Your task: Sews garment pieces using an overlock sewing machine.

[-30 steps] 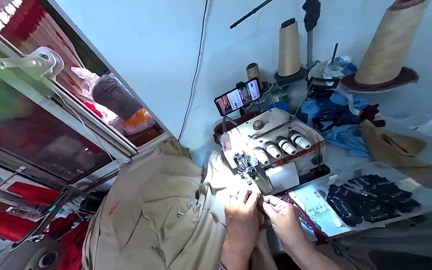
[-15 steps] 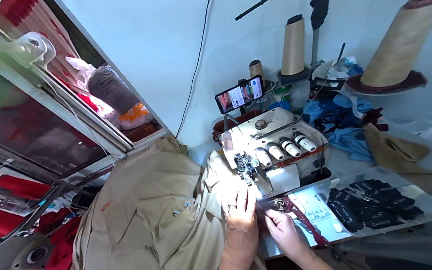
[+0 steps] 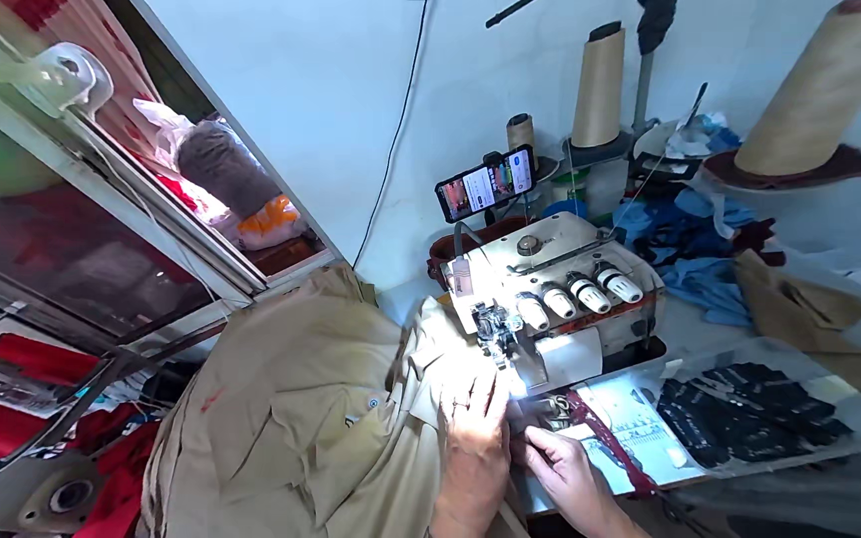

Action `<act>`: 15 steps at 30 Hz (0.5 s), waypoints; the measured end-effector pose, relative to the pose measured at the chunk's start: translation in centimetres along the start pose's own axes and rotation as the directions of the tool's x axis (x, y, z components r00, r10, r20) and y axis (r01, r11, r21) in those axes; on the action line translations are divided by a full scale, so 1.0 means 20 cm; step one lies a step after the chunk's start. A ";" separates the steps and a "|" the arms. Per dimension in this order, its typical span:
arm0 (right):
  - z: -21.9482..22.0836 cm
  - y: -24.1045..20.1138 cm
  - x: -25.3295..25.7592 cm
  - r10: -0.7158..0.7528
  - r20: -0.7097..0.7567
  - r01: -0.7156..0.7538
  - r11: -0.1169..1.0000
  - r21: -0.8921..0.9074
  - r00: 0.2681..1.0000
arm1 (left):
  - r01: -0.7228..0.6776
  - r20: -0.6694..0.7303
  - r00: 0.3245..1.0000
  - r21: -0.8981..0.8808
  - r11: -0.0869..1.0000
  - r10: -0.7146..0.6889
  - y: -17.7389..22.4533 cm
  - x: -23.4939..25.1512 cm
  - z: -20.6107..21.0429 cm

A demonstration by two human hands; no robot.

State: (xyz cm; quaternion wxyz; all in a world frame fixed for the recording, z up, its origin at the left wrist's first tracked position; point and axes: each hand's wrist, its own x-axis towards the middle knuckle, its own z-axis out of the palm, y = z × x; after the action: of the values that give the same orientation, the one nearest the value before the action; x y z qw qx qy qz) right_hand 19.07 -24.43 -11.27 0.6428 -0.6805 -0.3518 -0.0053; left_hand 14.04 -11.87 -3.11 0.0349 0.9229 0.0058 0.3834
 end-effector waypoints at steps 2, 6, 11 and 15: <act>0.00 0.00 0.00 -0.004 0.000 0.004 1.000 0.004 1.000 | 0.006 0.017 1.000 -0.028 1.000 -0.005 -0.02 0.00 0.00; 0.00 0.01 0.00 -0.023 0.001 0.023 0.999 0.025 1.000 | 0.023 0.070 0.997 -0.066 0.998 -0.018 -0.05 0.01 -0.02; 0.00 0.01 0.01 -0.028 0.023 0.027 0.998 0.052 0.999 | 0.170 0.118 0.981 -0.154 0.973 -0.153 -0.09 0.09 -0.03; 0.00 0.01 0.01 -0.019 0.032 0.017 0.998 0.064 0.999 | 0.416 0.284 0.898 -0.296 0.860 -0.336 -0.16 0.22 -0.07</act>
State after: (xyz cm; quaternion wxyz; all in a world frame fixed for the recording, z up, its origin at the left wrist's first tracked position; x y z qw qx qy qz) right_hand 19.36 -24.40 -11.34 0.6583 -0.6564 -0.3682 0.0113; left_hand 16.25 -8.35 0.78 0.2734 0.9196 0.1147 0.2579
